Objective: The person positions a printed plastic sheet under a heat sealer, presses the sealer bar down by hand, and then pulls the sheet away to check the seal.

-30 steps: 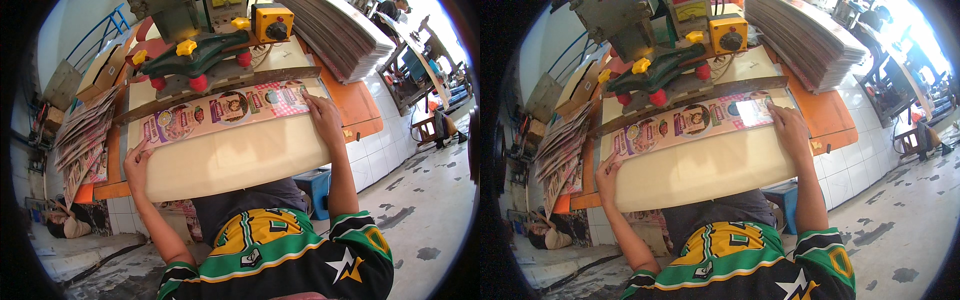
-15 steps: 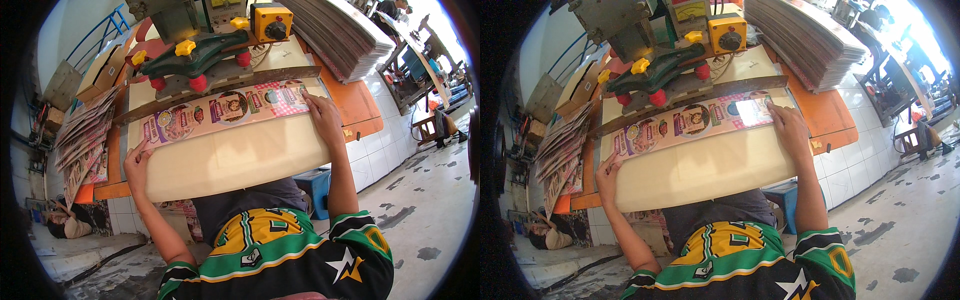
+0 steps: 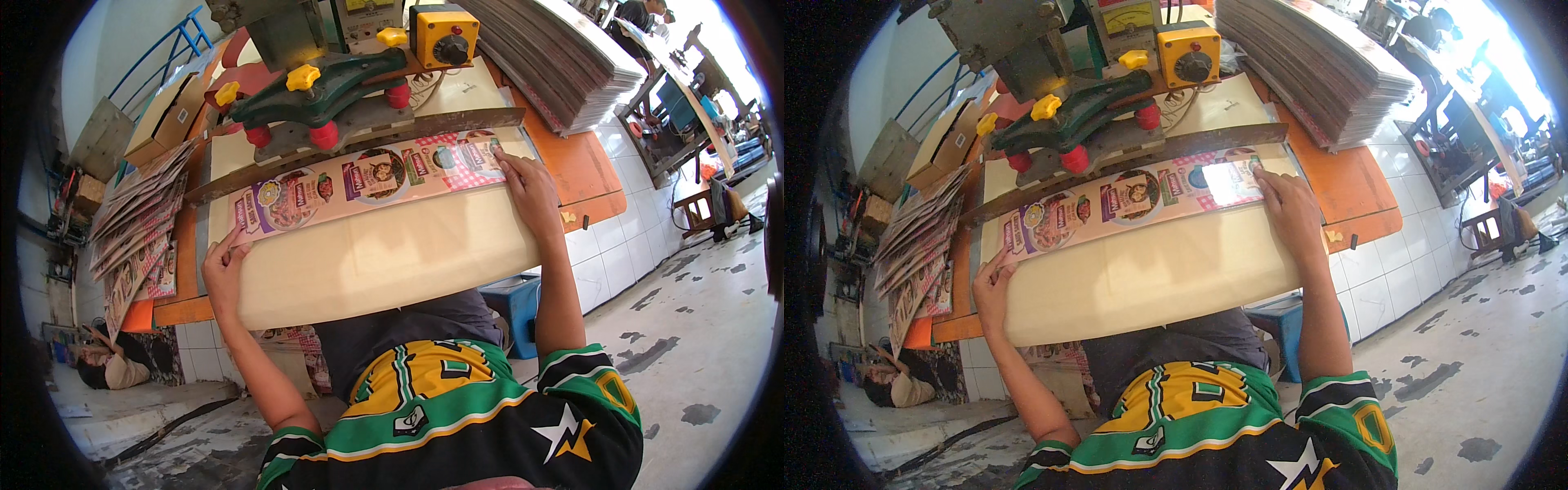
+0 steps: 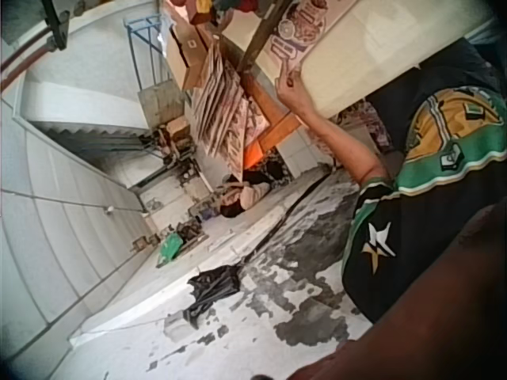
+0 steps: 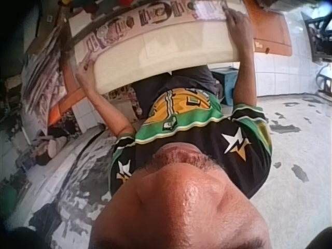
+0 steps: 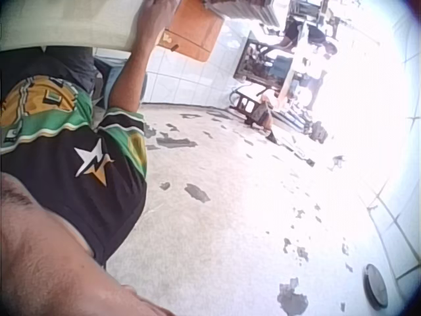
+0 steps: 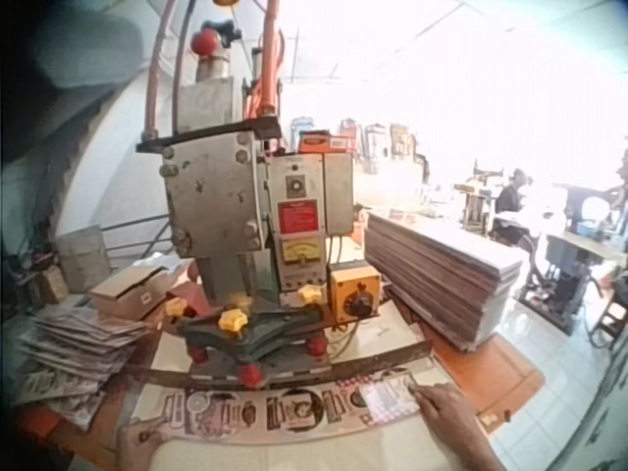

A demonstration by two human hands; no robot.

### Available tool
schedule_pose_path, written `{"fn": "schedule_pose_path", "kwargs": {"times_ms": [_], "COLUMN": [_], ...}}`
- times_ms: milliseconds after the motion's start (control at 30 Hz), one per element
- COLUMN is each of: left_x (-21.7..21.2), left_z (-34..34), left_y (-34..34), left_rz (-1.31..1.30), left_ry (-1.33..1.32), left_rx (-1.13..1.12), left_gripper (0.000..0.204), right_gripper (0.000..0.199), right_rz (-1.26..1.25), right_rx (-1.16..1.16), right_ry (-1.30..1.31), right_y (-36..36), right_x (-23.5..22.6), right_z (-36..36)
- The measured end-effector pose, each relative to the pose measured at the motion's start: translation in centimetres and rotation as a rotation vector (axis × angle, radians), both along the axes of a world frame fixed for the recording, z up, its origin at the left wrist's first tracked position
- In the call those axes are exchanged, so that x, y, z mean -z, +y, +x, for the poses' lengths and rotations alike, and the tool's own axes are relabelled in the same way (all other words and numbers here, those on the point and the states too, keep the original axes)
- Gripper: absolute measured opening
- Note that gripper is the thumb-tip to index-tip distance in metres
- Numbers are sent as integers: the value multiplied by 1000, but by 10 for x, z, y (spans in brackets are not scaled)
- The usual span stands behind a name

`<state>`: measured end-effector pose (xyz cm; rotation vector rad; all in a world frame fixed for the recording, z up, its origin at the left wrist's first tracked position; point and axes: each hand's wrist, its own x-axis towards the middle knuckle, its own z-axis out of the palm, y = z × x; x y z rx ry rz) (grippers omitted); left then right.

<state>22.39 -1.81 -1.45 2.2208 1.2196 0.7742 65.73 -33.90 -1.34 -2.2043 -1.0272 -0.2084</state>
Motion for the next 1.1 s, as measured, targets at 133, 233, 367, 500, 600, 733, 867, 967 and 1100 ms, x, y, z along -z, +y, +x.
{"fn": "schedule_pose_path", "kwargs": {"times_ms": [133,233,367,500,600,733,867,967,1100], "left_x": [2,2,4,4,6,5,3,4,4], "left_z": [-1,-1,-3,-3,-4,-3,-1,-3,-2], "left_y": [2,2,4,4,5,4,2,3,4], "left_rz": [12,20,31,32,35,22,3,18,18], "left_ry": [-2,-2,3,5,-4,-4,-9,-3,6], "left_rx": [3,5,16,12,17,10,1,7,5], "left_gripper": [47,47,47,47,47,47,48,48,48], "right_gripper": [28,28,28,28,28,29,29,29,29], "right_rz": [8,1,16,10,6,12,8,4,10], "right_rx": [-6,-2,0,5,4,0,5,5,2], "right_ry": [-12,-15,-17,-8,-10,-9,6,7,6], "right_y": [0,0,1,1,1,1,0,0,0], "right_x": [2,2,2,1,0,-3,-3,-3,-1], "right_z": [1,2,1,0,0,-2,-3,-2,-1]}}
